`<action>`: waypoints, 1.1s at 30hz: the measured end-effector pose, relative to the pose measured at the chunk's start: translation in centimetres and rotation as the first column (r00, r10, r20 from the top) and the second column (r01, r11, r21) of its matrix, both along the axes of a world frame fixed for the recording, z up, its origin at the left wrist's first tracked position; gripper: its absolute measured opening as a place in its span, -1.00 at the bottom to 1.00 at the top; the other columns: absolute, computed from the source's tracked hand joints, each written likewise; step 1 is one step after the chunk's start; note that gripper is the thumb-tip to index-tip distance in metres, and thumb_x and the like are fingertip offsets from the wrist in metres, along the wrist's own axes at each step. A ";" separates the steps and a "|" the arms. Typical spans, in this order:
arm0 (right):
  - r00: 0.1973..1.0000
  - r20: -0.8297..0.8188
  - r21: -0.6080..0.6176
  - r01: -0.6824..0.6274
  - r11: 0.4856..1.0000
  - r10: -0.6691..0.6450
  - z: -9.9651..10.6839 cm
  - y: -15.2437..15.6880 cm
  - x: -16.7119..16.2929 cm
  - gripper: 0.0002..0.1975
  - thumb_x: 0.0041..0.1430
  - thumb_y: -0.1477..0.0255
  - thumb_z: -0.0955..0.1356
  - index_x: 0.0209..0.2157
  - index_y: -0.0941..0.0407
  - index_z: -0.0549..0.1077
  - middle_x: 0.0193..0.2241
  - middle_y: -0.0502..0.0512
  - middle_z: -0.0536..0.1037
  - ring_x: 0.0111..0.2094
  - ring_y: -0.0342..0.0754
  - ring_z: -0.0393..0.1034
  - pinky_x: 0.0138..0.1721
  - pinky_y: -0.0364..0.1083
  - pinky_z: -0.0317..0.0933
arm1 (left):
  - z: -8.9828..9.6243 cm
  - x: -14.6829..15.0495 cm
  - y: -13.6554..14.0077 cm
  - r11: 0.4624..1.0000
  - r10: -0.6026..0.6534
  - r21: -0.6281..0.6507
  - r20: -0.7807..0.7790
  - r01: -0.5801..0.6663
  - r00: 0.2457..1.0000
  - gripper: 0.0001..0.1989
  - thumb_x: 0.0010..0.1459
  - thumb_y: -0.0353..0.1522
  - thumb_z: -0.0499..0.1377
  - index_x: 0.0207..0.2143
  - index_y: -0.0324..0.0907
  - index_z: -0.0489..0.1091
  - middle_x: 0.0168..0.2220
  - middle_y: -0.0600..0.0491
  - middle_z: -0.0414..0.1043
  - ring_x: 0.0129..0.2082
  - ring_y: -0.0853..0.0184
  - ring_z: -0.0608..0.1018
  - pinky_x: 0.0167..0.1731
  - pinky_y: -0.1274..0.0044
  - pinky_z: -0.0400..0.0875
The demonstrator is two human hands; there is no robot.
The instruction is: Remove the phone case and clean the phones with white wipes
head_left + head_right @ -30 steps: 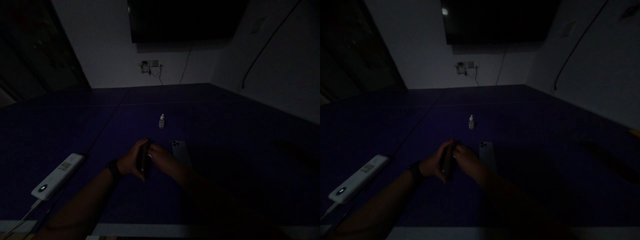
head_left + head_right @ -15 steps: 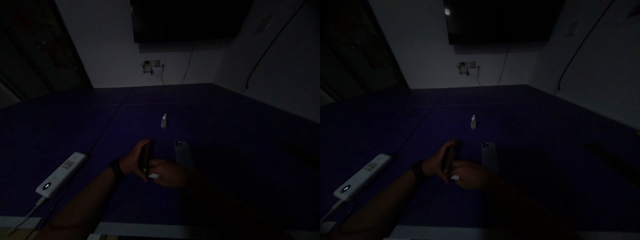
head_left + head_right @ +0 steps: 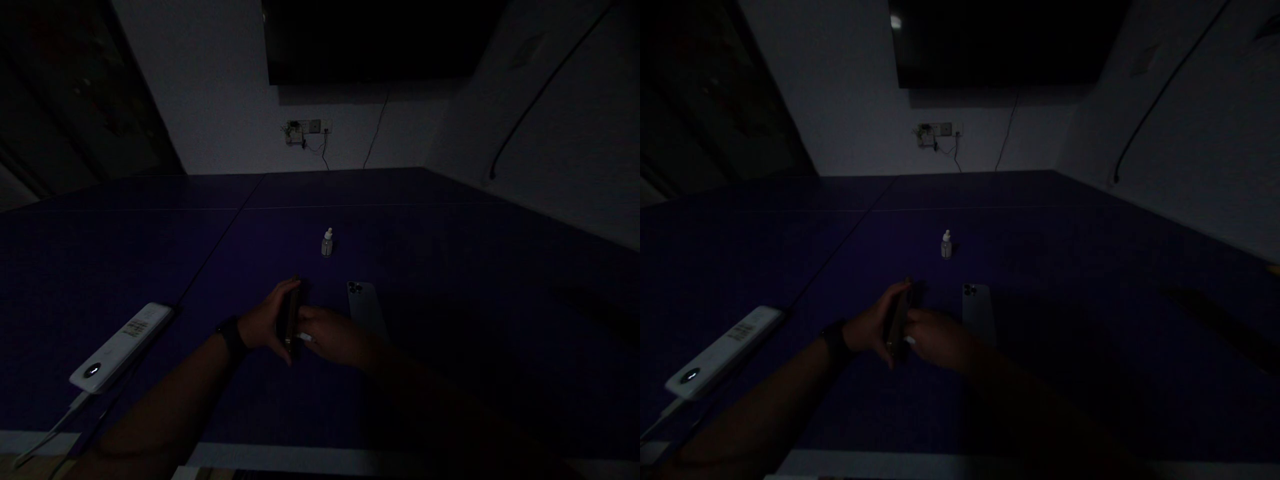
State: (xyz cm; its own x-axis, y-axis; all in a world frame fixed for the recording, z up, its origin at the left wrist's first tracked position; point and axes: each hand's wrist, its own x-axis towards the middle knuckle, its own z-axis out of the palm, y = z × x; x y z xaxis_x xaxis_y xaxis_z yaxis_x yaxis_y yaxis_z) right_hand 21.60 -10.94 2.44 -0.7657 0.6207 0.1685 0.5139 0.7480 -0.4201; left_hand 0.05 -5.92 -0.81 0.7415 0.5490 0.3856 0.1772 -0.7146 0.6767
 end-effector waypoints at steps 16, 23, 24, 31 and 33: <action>0.978 -0.125 -0.245 -0.191 0.951 0.164 0.9 -0.5 0.1 -0.75 0.16 0.70 0.35 -0.19 0.18 0.59 -0.13 0.17 0.57 -0.13 -0.08 0.50 -0.10 -0.13 0.33 | -0.1 -0.1 0.1 1.000 -0.008 0.023 0.000 0.008 1.000 0.54 -0.56 0.12 0.51 0.41 -0.06 -0.21 0.41 -0.29 -0.17 0.37 -0.29 0.02 0.32 -0.03 -0.08; 0.989 0.133 0.138 -0.083 0.987 0.064 0.0 -0.6 -0.1 -0.81 0.26 0.59 0.35 -0.13 0.19 0.56 -0.16 0.19 0.57 -0.15 0.01 0.49 -0.14 -0.06 0.36 | 0.0 -0.1 0.0 1.000 -0.018 -0.007 -0.007 0.018 1.000 0.51 -0.52 0.12 0.50 0.41 -0.05 -0.20 0.41 -0.29 -0.19 0.38 -0.28 0.00 0.32 -0.04 -0.11; 0.989 0.145 0.167 -0.058 0.984 0.034 -0.2 -0.4 -0.1 -0.82 0.27 0.58 0.34 -0.13 0.20 0.56 -0.17 0.21 0.56 -0.15 0.03 0.48 -0.15 -0.05 0.37 | 0.0 -0.1 0.0 1.000 -0.019 -0.010 -0.002 0.019 1.000 0.51 -0.53 0.12 0.50 0.41 -0.05 -0.20 0.41 -0.29 -0.18 0.38 -0.28 0.00 0.32 -0.04 -0.11; 0.996 0.084 0.043 -0.047 0.998 0.043 0.4 -0.4 0.1 -0.80 0.24 0.62 0.35 -0.15 0.19 0.56 -0.13 0.19 0.55 -0.12 0.01 0.48 -0.06 -0.05 0.36 | 0.0 -0.1 -0.1 1.000 -0.009 -0.016 0.007 0.009 1.000 0.50 -0.53 0.12 0.50 0.41 -0.03 -0.19 0.41 -0.28 -0.18 0.37 -0.29 0.02 0.32 -0.04 -0.10; 0.991 -0.005 -0.083 -0.131 0.988 0.131 0.8 -0.8 0.1 -0.77 0.19 0.67 0.36 -0.16 0.18 0.57 -0.12 0.17 0.55 -0.10 -0.03 0.48 -0.03 -0.08 0.34 | 0.0 -0.1 -0.1 1.000 -0.005 -0.005 0.005 0.005 1.000 0.52 -0.55 0.12 0.51 0.41 -0.04 -0.19 0.41 -0.28 -0.18 0.37 -0.29 0.01 0.32 -0.04 -0.10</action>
State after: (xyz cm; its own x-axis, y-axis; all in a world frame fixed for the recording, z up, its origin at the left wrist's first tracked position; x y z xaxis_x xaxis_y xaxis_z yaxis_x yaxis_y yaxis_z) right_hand 21.73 -11.74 3.20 -0.8414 0.5269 0.1202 0.4140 0.7714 -0.4833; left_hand -0.03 -5.99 -0.86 0.7423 0.5472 0.3868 0.1698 -0.7120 0.6814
